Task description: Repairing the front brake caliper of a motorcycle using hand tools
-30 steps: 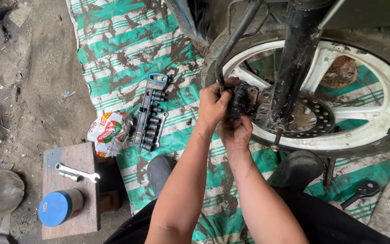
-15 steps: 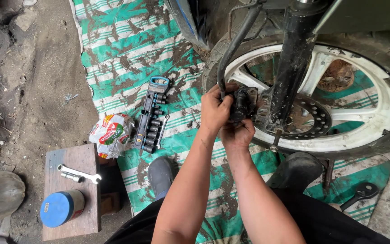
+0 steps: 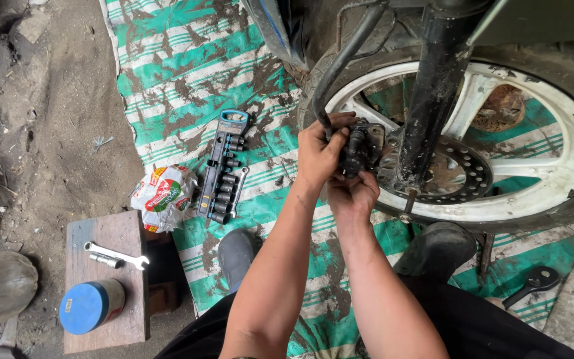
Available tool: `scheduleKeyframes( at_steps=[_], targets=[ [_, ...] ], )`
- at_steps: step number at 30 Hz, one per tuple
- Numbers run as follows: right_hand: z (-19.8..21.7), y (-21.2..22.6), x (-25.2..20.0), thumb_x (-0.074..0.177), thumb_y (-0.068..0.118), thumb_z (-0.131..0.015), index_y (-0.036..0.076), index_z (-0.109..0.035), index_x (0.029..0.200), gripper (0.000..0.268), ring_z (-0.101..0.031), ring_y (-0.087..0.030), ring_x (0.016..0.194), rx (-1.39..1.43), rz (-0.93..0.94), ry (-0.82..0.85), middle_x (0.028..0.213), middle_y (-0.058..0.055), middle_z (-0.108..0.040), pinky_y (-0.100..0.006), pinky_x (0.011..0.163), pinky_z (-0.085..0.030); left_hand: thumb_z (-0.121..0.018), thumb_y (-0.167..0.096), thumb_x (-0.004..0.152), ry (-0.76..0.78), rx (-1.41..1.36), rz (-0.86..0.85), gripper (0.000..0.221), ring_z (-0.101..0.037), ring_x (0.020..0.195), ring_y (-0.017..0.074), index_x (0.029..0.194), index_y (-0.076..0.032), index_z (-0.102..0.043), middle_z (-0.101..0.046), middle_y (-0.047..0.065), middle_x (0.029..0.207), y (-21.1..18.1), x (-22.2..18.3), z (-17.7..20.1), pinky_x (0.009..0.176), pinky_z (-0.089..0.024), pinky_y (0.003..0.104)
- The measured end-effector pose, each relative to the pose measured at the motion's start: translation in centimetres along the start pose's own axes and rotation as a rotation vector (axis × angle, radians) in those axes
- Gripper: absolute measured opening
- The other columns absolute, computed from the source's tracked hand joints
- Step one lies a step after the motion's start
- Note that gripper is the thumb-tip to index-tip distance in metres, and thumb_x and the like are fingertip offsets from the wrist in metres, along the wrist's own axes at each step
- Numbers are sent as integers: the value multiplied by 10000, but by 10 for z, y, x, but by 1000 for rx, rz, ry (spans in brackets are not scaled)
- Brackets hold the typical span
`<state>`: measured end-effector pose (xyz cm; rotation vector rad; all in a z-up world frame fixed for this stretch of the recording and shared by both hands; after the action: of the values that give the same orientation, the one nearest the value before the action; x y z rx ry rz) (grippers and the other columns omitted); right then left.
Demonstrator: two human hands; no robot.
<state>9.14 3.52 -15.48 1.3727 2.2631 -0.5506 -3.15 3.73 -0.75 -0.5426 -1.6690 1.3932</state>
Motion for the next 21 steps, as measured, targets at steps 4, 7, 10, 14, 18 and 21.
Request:
scheduleKeyframes(
  at_steps=[4, 7, 10, 14, 18, 21],
  targets=[
    [14, 1, 17, 753, 41, -747, 129, -713, 915, 187, -598, -263, 913, 37, 23, 41, 1059, -69, -764, -306, 777, -512, -726, -130, 967, 23, -15, -36, 220, -815, 1005, 359, 1096, -192, -893, -846, 73, 1055, -11, 7, -1, 882, -631, 440],
    [15, 4, 11, 756, 50, -735, 120, -718, 903, 164, -619, -276, 993, 19, 44, 26, 1063, -60, -762, -306, 810, -496, -728, -134, 951, 17, -5, -21, 199, -806, 947, 363, 1061, -173, -890, -831, 107, 1023, -12, 10, -3, 850, -625, 466],
    [-18, -8, -19, 696, 119, -730, 126, -759, 904, 210, -601, -278, 1073, 41, -8, 49, 1076, -65, -753, -384, 917, -498, -702, -130, 913, 46, -53, -24, 214, -815, 937, 294, 1017, -166, -886, -837, 73, 972, -2, 20, -4, 852, -630, 412],
    [12, 1, 5, 626, 100, -608, 137, -752, 918, 328, -601, -298, 1104, -4, -11, 119, 1082, -53, -746, -454, 1008, -498, -690, -115, 920, 46, -21, -46, 205, -811, 937, 352, 1021, -146, -866, -831, 109, 981, -17, 23, -4, 834, -628, 441],
    [37, 9, 18, 598, 116, -591, 165, -791, 968, 423, -625, -331, 1157, -40, -10, 140, 1123, -47, -769, -537, 1085, -486, -665, -90, 931, 40, -24, -49, 185, -788, 912, 452, 1009, -66, -831, -804, 197, 967, -17, 16, -3, 811, -623, 503],
    [40, 11, 26, 593, 121, -575, 184, -797, 1027, 491, -633, -338, 1190, -73, -14, 162, 1167, -28, -777, -594, 1132, -470, -677, -120, 930, 51, -5, -102, 175, -795, 941, 420, 993, -110, -840, -815, 138, 1007, -13, 17, -1, 820, -631, 476]
  ],
)
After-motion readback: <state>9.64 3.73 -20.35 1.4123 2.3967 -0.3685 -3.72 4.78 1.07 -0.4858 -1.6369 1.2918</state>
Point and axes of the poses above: each hand's wrist, its own x-axis towards the middle knuckle, its own z-axis out of the back of the hand, y = z × x, the point moved 4 cm from there along x, towards the middle knuckle
